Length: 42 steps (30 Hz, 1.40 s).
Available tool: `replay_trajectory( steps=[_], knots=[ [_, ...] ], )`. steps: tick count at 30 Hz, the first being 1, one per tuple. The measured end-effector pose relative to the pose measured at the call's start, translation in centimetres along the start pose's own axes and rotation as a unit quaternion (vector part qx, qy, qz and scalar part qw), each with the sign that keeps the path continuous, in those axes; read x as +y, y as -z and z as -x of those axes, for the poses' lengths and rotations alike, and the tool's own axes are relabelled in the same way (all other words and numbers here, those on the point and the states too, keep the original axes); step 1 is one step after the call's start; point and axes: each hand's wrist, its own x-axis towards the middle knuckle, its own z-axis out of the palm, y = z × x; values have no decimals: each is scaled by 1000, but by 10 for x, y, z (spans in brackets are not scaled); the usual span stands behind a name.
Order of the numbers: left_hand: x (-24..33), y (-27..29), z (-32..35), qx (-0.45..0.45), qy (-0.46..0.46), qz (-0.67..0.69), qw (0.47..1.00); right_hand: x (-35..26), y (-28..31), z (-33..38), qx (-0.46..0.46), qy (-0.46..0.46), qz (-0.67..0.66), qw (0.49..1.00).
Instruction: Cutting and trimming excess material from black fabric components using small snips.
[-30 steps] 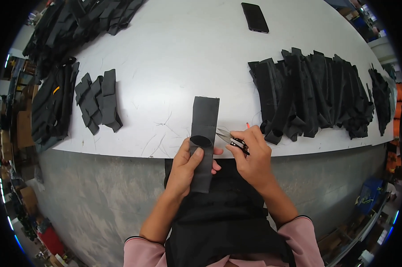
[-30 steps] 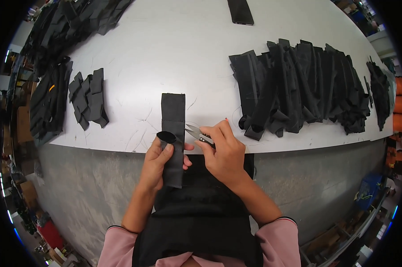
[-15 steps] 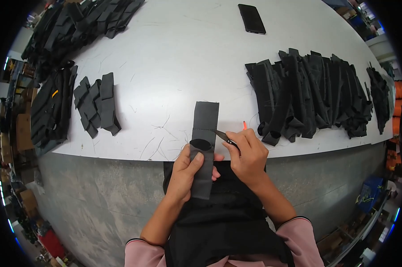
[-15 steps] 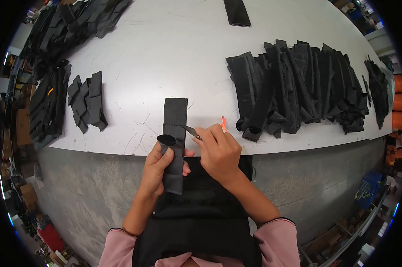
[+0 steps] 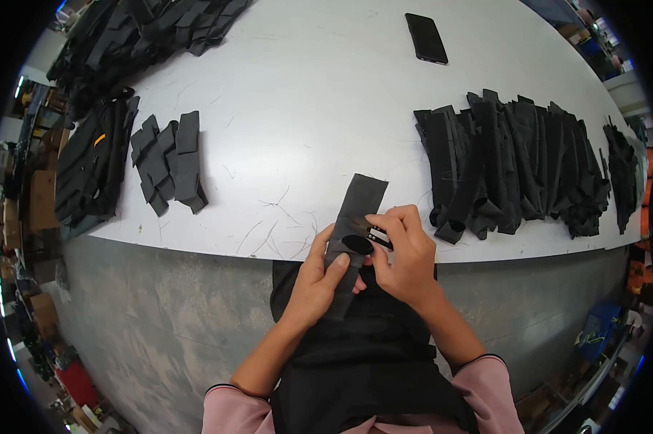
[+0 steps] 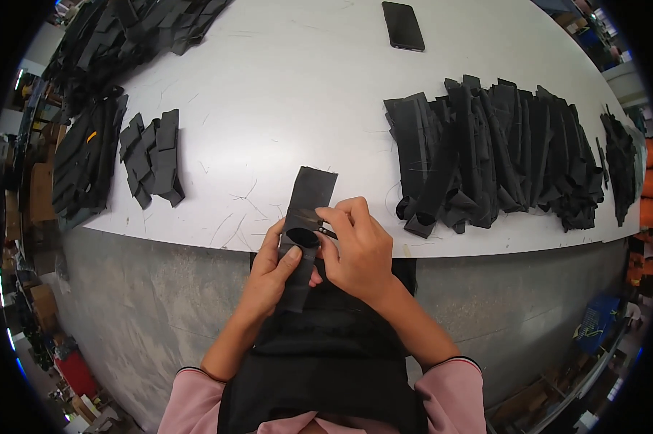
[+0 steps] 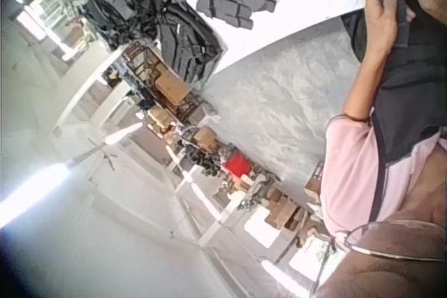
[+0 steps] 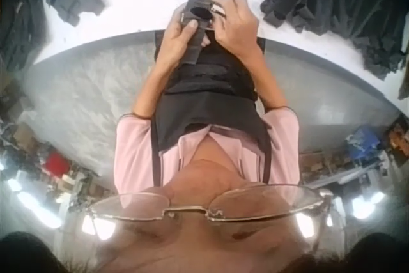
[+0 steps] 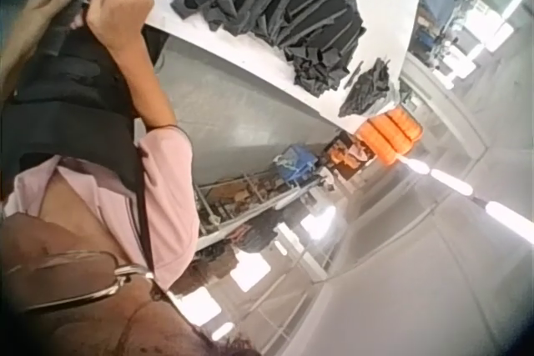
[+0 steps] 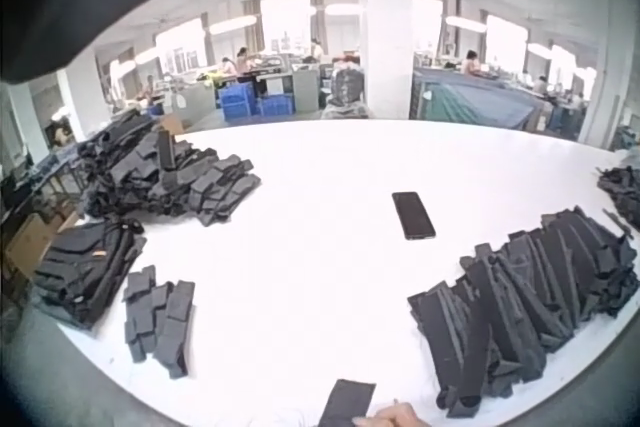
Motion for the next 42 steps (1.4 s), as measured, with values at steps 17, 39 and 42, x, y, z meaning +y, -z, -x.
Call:
replay_trajectory(
  steps=[17,39,42],
  knots=[
    [2,0,2,-9,35,-14,999,5,-6,7,-27,19,28,999],
    [1,4,3,15,41,-28,999,9,-12,10,-42,-270,-325,906],
    [2,7,0,19,41,-23,999,5,-9,9,-50,-142,-148,978]
  ],
)
